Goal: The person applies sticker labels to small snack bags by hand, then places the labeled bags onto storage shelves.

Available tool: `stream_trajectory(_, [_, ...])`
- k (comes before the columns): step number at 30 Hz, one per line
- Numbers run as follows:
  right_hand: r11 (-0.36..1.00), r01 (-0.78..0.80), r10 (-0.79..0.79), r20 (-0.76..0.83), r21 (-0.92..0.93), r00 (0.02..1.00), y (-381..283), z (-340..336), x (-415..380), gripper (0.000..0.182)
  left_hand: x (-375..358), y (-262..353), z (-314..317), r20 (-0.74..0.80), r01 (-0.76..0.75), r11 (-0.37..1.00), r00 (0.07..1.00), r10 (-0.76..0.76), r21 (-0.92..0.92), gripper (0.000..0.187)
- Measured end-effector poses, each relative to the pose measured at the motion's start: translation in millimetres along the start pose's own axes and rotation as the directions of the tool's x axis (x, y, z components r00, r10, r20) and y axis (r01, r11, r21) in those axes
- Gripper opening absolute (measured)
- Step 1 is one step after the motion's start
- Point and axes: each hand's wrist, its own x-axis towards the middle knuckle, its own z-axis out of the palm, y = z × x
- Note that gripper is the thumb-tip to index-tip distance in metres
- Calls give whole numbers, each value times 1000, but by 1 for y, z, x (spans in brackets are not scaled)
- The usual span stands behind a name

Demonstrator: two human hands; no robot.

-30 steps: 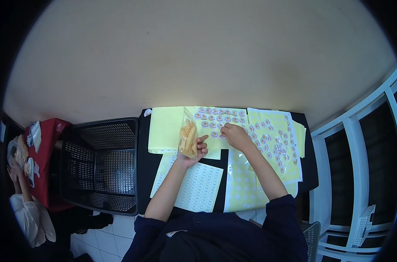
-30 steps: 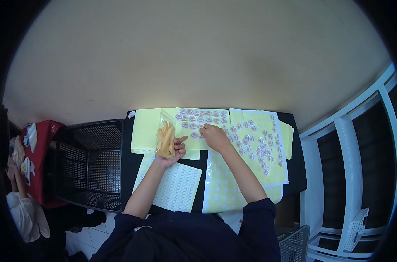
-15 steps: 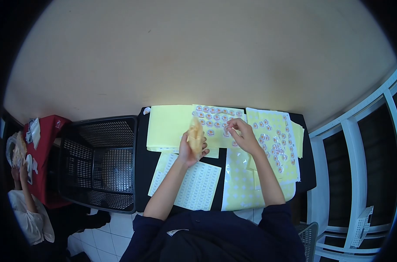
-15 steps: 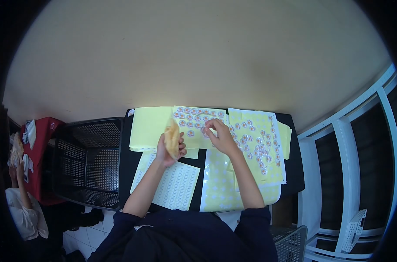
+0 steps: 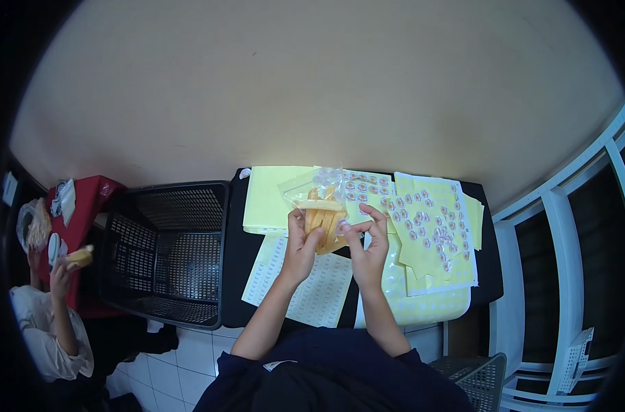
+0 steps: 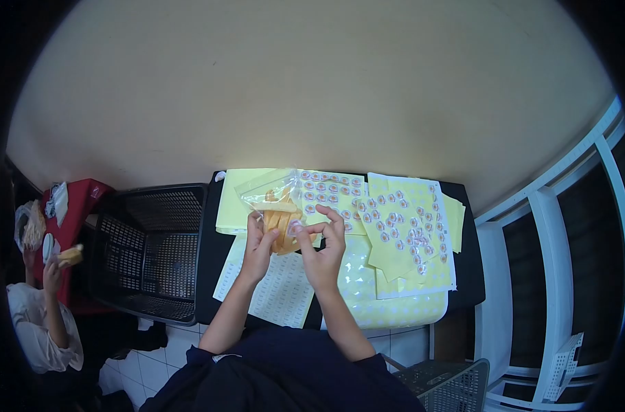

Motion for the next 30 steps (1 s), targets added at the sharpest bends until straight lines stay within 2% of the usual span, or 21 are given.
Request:
stream_trajectory(5, [999, 18, -18, 2, -27, 1000, -2, 12, -7, 15, -9, 12, -1, 9, -100, 987, 995, 99, 126, 52])
stream_trajectory(13, [993, 66, -67, -4, -100, 998, -6, 16, -7, 15, -12, 10, -2, 10, -131, 980, 991, 131, 152, 52])
stream_trajectory(20, [998, 22, -22, -8, -67, 1000, -4, 18, -8, 15, -10, 7, -1, 5, -160, 965, 987, 163, 208, 52])
stream_trajectory(24, [993, 56, -60, -44, -101, 997, -2, 20, -9, 18, -13, 10, 4, 4, -151, 977, 988, 152, 153, 51])
stream_trajectory(26, [993, 58, -64, -52, -105, 997, -1, 21, -9, 18, -13, 9, 5, 2, -191, 967, 981, 193, 168, 50])
stream_trajectory(30, [997, 59, -62, -68, -49, 996, 0, 24, -10, 16, -13, 14, 11, -6, -177, 976, 984, 179, 127, 49])
